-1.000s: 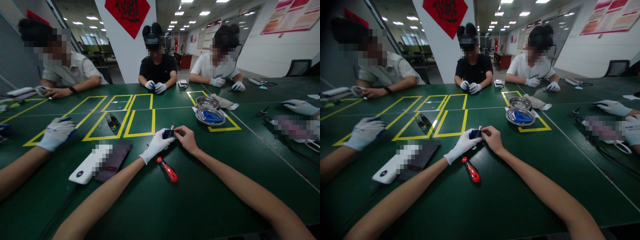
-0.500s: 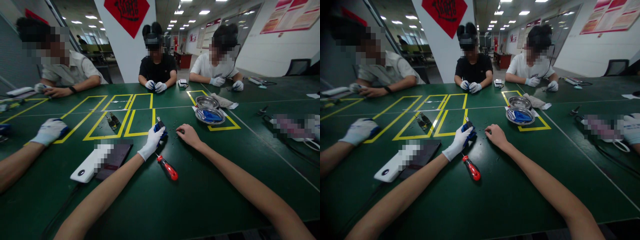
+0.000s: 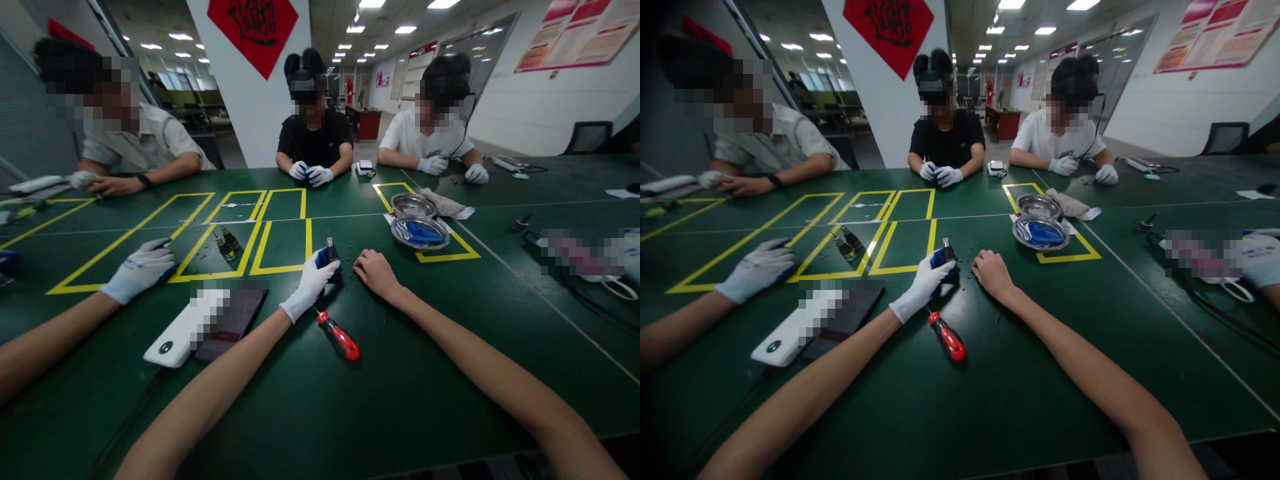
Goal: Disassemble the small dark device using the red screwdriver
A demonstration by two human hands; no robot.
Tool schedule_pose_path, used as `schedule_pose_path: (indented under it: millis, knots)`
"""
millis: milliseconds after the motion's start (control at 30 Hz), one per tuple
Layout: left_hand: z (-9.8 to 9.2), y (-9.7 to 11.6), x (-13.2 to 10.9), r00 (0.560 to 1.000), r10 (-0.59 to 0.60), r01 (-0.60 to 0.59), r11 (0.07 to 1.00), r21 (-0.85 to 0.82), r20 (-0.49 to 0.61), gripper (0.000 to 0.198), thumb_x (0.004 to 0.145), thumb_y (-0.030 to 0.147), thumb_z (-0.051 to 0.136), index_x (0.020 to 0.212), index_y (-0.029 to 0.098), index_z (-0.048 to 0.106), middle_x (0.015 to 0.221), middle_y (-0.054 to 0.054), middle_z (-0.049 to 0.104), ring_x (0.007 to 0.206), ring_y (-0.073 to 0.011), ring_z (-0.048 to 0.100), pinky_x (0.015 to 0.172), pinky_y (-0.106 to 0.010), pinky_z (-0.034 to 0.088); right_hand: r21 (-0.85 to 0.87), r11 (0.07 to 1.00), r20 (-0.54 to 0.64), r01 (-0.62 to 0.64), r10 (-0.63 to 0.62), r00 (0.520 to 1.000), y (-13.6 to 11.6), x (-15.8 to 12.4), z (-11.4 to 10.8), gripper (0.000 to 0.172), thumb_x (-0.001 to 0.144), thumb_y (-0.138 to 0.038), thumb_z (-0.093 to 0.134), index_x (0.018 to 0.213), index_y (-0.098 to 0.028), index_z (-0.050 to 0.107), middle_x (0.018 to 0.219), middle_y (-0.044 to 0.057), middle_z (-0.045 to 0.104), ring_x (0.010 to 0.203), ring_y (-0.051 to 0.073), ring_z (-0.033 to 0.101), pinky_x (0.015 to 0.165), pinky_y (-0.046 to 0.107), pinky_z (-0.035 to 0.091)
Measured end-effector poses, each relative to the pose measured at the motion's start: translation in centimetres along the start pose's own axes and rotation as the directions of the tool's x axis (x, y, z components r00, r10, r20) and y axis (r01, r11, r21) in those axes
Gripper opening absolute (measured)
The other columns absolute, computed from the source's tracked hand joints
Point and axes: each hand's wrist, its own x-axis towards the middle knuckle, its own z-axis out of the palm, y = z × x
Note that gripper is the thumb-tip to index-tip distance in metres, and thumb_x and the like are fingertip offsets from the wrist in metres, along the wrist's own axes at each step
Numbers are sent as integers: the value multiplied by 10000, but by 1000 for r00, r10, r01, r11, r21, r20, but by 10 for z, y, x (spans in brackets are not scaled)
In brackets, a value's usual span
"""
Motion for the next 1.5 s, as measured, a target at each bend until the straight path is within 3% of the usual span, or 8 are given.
schedule_pose_path:
  millis: [167, 433, 667, 767, 900, 1133, 1333, 1500]
  knots:
    - [1, 5, -3, 998, 11, -14, 999, 49, 67, 473, 681, 307, 708, 1102, 132, 581, 1004, -93, 653, 882, -195, 609, 830, -349, 488, 322, 947, -113, -5, 43, 993, -2, 2, -2, 115, 882, -179, 520, 890, -148, 630, 872, 66, 644, 799, 169, 589, 745, 300, 467]
    - [4, 7, -6, 989, 63, -75, 994, 86, 132, 432, 643, 294, 734, 1022, 140, 594, 981, -79, 661, 888, -196, 622, 849, -353, 482, 683, 730, -170, -30, 198, 965, -14, 4, -9, 122, 810, -213, 601, 916, -162, 635, 869, 47, 689, 788, 165, 659, 738, 298, 535]
    - [6, 10, -11, 988, 71, -95, 978, 186, 135, 384, 631, 260, 729, 979, 159, 602, 879, -40, 664, 778, -166, 620, 751, -309, 494, 374, 924, -221, 85, -1, 975, -20, -5, -13, 145, 838, -139, 570, 975, -171, 604, 928, 74, 671, 857, 192, 640, 826, 355, 509]
    - [6, 11, -14, 989, 67, -96, 968, 233, 130, 349, 648, 279, 715, 959, 167, 601, 840, -26, 655, 740, -161, 614, 699, -293, 494, 293, 953, -202, 82, -22, 979, -24, -6, -13, 148, 849, -126, 551, 984, -167, 597, 929, 80, 668, 861, 194, 633, 829, 351, 501]
    - [5, 15, -17, 990, 63, -96, 958, 269, 126, 322, 652, 288, 709, 934, 175, 602, 799, -14, 643, 707, -158, 601, 645, -275, 483, 342, 939, -190, 45, 22, 982, -26, -5, -13, 114, 839, -142, 567, 942, -171, 608, 906, 72, 672, 846, 189, 636, 814, 342, 502]
    - [5, 21, -21, 991, 31, -66, 960, 271, 131, 320, 649, 304, 713, 919, 174, 602, 760, -6, 631, 645, -144, 577, 575, -251, 462, 586, 810, -159, -14, 132, 978, -21, 1, -14, 130, 796, -207, 621, 917, -166, 604, 843, 36, 671, 764, 163, 650, 722, 305, 535]
    - [5, 18, -19, 991, 43, -79, 947, 312, 123, 326, 662, 307, 700, 942, 174, 597, 778, -10, 637, 629, -143, 582, 563, -256, 461, 328, 936, -152, 126, -79, 985, -23, -2, -20, 151, 863, -148, 521, 1002, -159, 580, 951, 79, 638, 865, 182, 613, 821, 333, 502]
    - [6, 17, -16, 983, 105, -149, 935, 322, 150, 305, 649, 248, 708, 929, 174, 610, 832, -21, 654, 757, -168, 603, 709, -297, 478, 132, 948, -53, 291, -287, 957, -21, 0, -29, 188, 920, -133, 410, 1029, -141, 563, 1002, 111, 617, 966, 202, 563, 853, 333, 480]
